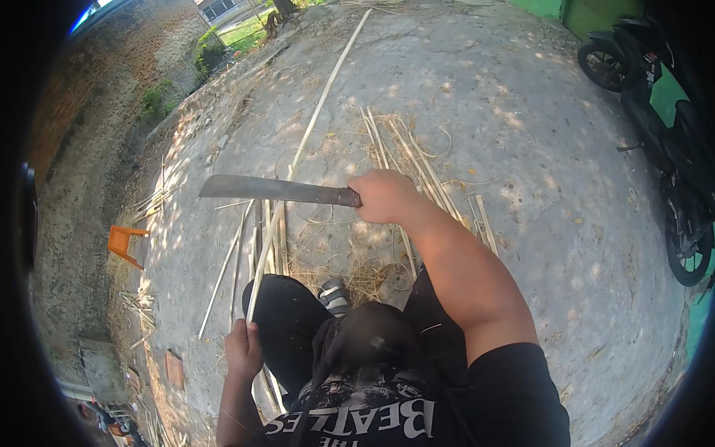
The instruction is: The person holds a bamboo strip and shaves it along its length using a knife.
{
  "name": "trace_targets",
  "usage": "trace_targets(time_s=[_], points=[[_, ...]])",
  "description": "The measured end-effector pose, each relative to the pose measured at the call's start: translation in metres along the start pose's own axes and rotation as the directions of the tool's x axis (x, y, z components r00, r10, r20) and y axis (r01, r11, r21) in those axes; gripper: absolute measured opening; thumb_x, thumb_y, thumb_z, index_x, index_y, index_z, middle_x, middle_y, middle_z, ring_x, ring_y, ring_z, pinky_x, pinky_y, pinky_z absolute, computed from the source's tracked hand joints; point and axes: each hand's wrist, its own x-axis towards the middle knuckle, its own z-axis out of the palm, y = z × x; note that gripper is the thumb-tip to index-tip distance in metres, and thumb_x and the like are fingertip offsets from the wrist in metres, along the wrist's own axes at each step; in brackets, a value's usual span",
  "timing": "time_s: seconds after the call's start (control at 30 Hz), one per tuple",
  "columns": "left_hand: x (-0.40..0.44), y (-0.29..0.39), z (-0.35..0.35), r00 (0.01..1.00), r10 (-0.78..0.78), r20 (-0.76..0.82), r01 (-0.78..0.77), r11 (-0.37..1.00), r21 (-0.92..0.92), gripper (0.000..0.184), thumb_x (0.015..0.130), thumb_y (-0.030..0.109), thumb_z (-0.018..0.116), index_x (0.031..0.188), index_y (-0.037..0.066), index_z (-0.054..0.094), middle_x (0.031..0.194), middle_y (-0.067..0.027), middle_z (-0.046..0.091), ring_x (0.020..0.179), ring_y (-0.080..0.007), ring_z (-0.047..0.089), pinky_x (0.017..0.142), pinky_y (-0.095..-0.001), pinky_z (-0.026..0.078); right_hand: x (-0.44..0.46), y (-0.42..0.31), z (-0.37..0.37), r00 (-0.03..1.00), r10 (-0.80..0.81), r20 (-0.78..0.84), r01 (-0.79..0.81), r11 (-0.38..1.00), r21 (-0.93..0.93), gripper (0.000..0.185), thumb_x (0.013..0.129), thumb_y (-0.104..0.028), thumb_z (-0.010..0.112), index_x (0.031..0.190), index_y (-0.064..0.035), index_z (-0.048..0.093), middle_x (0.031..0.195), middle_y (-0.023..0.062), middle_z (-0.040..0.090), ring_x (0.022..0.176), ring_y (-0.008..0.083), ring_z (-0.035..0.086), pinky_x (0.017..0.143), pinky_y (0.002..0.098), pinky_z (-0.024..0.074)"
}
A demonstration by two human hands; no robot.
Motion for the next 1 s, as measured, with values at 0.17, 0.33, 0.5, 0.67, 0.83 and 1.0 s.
trace_targets(time_s=[0.17,0.33,0.5,0.67,0.83,1.0], points=[[0.006,0.019,0.013,1.0,0.031,-0.001,-0.031,0.995,-0.094,0.042,0.111,0.037,0.049,0.089,0.002,0.056,0.067,-0.0216,0.059,0.063,-0.0446,0.062,0.057,-0.0501,0.044,-0.019,-0.052,0.028,0.938,-0.323,0.128,0.328,0.944,-0.024,0.015,0.077,-0.02,0.071,0.089,-0.0116,0.068,0.079,0.013,0.07,0.08,0.04,0.07,0.07,0.0528,0.0532],[-0.008,-0.013,-0.006,1.0,-0.015,0.008,0.016,0.987,-0.157,0.042,0.111,0.035,0.05,0.088,0.0,0.056,0.064,-0.0195,0.058,0.057,-0.0368,0.061,0.055,-0.0456,0.043,-0.01,-0.014,0.011,0.976,-0.218,-0.003,0.218,0.976,0.024,0.019,0.076,-0.021,0.073,0.091,-0.0112,0.068,0.077,0.0142,0.069,0.078,0.0395,0.069,0.068,0.0506,0.0517],[-0.034,-0.033,-0.023,1.0,-0.009,0.0,0.008,0.994,-0.108,0.042,0.11,0.033,0.049,0.084,0.0,0.054,0.062,-0.0196,0.057,0.055,-0.0384,0.06,0.053,-0.0459,0.042,0.005,0.036,-0.007,0.943,0.293,-0.156,-0.176,0.839,0.516,0.016,0.08,-0.018,0.072,0.089,-0.0064,0.065,0.075,0.0152,0.066,0.072,0.0383,0.066,0.065,0.0483,0.047],[-0.016,-0.006,-0.009,1.0,0.001,-0.031,-0.003,0.998,-0.069,0.041,0.11,0.034,0.052,0.086,0.001,0.054,0.062,-0.0205,0.056,0.056,-0.043,0.058,0.053,-0.048,0.043,-0.005,-0.003,-0.003,0.994,0.025,-0.104,0.0,0.972,0.234,0.017,0.078,-0.019,0.073,0.091,-0.0086,0.067,0.08,0.0164,0.07,0.08,0.0387,0.069,0.07,0.0503,0.0518],[0.002,0.009,0.002,0.997,0.064,-0.049,-0.069,0.992,-0.104,0.04,0.11,0.033,0.052,0.086,0.001,0.055,0.062,-0.0192,0.055,0.054,-0.0384,0.058,0.053,-0.0461,0.042,-0.017,-0.047,0.019,0.949,-0.302,0.093,0.309,0.949,-0.071,0.019,0.078,-0.021,0.074,0.091,-0.0098,0.067,0.08,0.0155,0.07,0.084,0.0393,0.071,0.072,0.0521,0.0538],[-0.022,-0.017,-0.019,1.0,0.002,-0.007,-0.003,0.986,-0.165,0.048,0.112,0.038,0.045,0.083,0.001,0.05,0.061,-0.0158,0.051,0.054,-0.0235,0.05,0.053,-0.0414,0.038,0.0,0.013,0.006,0.991,-0.037,-0.129,0.057,0.987,0.148,0.021,0.079,-0.019,0.074,0.094,-0.0074,0.066,0.077,0.0155,0.067,0.077,0.0364,0.069,0.066,0.0491,0.05]])
